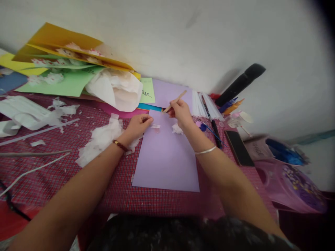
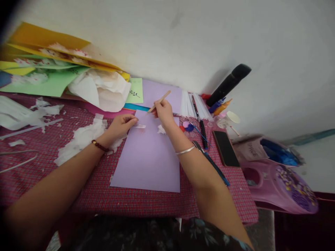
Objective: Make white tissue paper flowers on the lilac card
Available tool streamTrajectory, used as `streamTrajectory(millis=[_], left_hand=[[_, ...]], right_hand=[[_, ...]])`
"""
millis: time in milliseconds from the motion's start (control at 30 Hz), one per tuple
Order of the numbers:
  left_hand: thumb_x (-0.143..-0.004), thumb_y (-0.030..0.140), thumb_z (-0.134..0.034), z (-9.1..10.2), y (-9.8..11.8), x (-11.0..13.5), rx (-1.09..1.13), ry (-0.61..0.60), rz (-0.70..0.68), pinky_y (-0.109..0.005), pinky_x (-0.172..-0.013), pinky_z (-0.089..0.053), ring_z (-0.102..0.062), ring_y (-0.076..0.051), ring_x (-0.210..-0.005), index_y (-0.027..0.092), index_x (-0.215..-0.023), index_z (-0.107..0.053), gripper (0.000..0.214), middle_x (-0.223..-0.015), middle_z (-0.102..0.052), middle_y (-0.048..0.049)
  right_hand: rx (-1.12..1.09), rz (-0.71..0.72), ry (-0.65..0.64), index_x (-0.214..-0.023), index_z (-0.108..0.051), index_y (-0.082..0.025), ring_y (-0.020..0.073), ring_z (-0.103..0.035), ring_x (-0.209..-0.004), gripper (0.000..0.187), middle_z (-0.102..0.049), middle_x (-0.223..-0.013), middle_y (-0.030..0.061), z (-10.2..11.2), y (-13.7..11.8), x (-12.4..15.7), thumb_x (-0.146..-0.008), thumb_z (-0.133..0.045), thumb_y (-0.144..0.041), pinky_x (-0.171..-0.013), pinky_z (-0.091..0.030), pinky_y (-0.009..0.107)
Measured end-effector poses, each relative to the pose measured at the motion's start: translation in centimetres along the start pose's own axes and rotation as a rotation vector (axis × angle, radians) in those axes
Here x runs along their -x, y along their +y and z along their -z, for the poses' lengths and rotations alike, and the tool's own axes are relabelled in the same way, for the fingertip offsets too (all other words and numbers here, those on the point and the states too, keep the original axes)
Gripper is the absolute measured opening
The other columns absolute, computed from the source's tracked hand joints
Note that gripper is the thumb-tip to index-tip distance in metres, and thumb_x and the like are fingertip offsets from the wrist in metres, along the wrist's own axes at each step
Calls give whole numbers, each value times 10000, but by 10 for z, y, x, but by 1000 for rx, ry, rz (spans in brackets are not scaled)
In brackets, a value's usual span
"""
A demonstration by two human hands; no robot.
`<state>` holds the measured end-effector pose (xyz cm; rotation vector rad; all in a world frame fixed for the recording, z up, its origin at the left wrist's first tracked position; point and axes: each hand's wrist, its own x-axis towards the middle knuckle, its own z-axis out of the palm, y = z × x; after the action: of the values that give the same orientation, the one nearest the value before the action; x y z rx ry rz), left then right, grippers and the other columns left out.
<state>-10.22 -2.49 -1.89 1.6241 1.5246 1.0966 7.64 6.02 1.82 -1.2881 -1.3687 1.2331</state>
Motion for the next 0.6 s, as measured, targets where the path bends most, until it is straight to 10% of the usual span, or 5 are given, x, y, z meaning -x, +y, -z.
streamTrajectory(millis=[267,600], left_hand=[[-681,184,-656,8,-5,0,-85,-127,-53,-299,-729,-487,-596,-152,-748,154,-846,-669,168,-865,-653,-55],[-756,141,-564,-8,5,-8,-302,-31,-101,-288,-685,-416,-552,-157,-727,169,-724,-677,121,-767,-630,-34]], right_hand=[[-13,283,1,-926,-545,-208,101,-613,-590,252,-590,-711,-35,23,31,76,-842,-607,-438,-595,-530,249],[117,414,4,-963,-601,-216,205,-706,-766,153,-688,-805,36,9,54,71,-876,-544,-328,-763,-579,386]])
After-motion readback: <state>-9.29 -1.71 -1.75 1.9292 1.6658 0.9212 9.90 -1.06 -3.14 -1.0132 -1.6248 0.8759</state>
